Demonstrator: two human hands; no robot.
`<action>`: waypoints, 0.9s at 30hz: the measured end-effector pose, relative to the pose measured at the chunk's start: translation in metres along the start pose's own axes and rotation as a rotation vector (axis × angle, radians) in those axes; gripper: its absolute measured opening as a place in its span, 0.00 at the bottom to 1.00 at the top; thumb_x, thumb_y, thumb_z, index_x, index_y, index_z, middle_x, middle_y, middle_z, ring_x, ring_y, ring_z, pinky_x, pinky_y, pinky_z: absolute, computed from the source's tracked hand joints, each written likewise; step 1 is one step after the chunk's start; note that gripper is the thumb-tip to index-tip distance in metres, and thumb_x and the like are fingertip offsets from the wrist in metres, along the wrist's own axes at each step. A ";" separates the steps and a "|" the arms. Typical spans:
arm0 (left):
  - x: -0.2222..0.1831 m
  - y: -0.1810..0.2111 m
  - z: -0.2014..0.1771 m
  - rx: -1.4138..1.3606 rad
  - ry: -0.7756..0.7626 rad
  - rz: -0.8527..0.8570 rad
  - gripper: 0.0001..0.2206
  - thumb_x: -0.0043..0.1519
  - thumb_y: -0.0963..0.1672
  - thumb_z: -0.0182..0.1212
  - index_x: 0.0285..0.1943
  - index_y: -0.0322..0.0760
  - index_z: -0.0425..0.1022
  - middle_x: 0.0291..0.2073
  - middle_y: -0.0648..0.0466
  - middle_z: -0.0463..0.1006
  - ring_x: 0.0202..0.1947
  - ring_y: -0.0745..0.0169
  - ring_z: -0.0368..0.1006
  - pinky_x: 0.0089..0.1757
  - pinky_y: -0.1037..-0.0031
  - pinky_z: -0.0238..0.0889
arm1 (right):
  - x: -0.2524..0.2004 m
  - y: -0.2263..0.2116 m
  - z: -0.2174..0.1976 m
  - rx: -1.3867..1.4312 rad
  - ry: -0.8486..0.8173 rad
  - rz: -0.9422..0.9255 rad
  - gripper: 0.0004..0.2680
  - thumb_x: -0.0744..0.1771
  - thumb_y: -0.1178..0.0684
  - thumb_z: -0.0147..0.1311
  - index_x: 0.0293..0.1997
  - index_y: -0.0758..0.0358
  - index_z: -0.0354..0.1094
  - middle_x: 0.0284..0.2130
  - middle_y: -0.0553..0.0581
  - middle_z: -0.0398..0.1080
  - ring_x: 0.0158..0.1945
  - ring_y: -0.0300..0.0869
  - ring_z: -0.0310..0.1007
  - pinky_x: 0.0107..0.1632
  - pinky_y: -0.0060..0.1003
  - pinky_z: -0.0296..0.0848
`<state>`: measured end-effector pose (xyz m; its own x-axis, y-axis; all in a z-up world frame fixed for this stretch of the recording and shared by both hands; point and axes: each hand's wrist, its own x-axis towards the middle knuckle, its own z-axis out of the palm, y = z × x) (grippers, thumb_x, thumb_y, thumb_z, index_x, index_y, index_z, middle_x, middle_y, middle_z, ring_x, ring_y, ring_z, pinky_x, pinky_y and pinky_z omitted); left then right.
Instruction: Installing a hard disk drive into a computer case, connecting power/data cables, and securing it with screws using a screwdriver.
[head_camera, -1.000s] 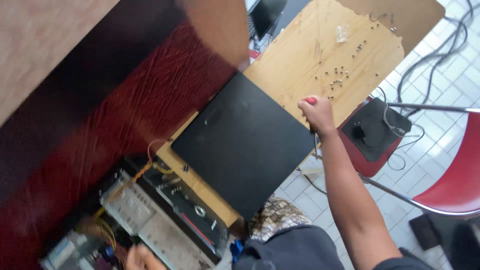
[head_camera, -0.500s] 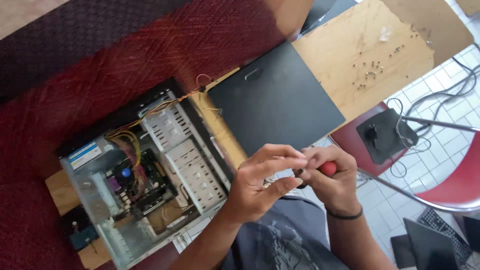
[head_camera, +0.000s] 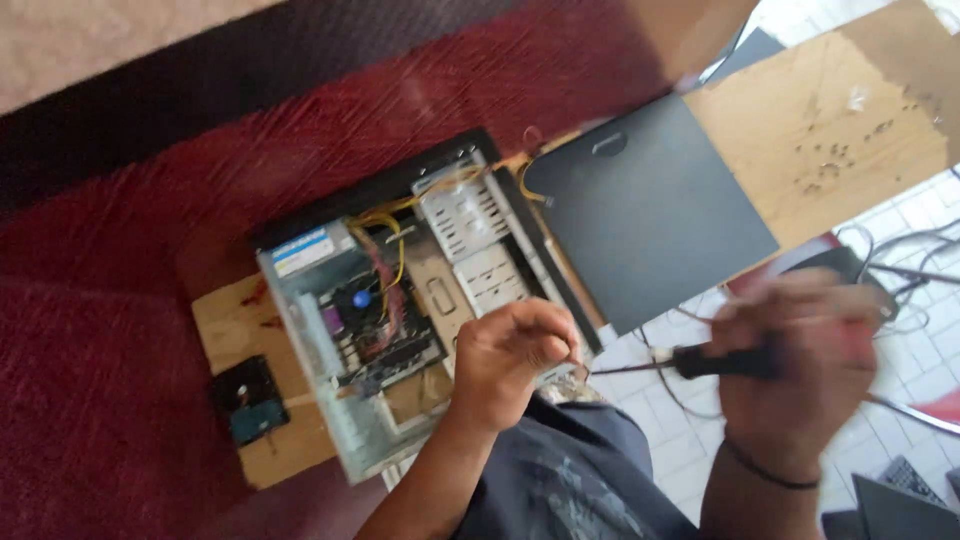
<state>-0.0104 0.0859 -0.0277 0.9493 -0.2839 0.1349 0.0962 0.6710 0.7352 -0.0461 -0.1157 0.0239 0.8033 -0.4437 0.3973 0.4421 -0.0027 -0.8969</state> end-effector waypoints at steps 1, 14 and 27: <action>-0.006 0.000 -0.009 -0.103 -0.012 -0.031 0.09 0.59 0.39 0.71 0.43 0.26 0.77 0.35 0.43 0.78 0.32 0.53 0.77 0.37 0.67 0.76 | -0.004 -0.006 -0.004 0.205 0.083 0.044 0.08 0.71 0.47 0.54 0.40 0.55 0.58 0.36 0.51 0.58 0.29 0.38 0.57 0.29 0.32 0.64; -0.028 0.032 -0.036 -0.240 -0.093 -0.017 0.12 0.66 0.47 0.65 0.39 0.34 0.73 0.30 0.51 0.71 0.29 0.63 0.65 0.35 0.74 0.63 | -0.067 -0.005 -0.034 0.599 0.221 -0.212 0.05 0.68 0.60 0.39 0.37 0.52 0.52 0.35 0.41 0.52 0.39 0.26 0.53 0.41 0.20 0.52; -0.036 0.023 -0.052 -0.252 -0.006 -0.080 0.12 0.64 0.45 0.67 0.41 0.29 0.76 0.34 0.45 0.74 0.29 0.59 0.71 0.36 0.75 0.67 | -0.063 -0.018 0.025 0.471 0.073 -0.270 0.07 0.72 0.42 0.48 0.46 0.49 0.64 0.44 0.39 0.59 0.45 0.25 0.57 0.45 0.23 0.61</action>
<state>-0.0266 0.1469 -0.0502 0.9340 -0.3463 0.0879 0.2428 0.7957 0.5549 -0.0948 -0.0653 0.0203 0.6144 -0.5435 0.5720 0.7729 0.2688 -0.5747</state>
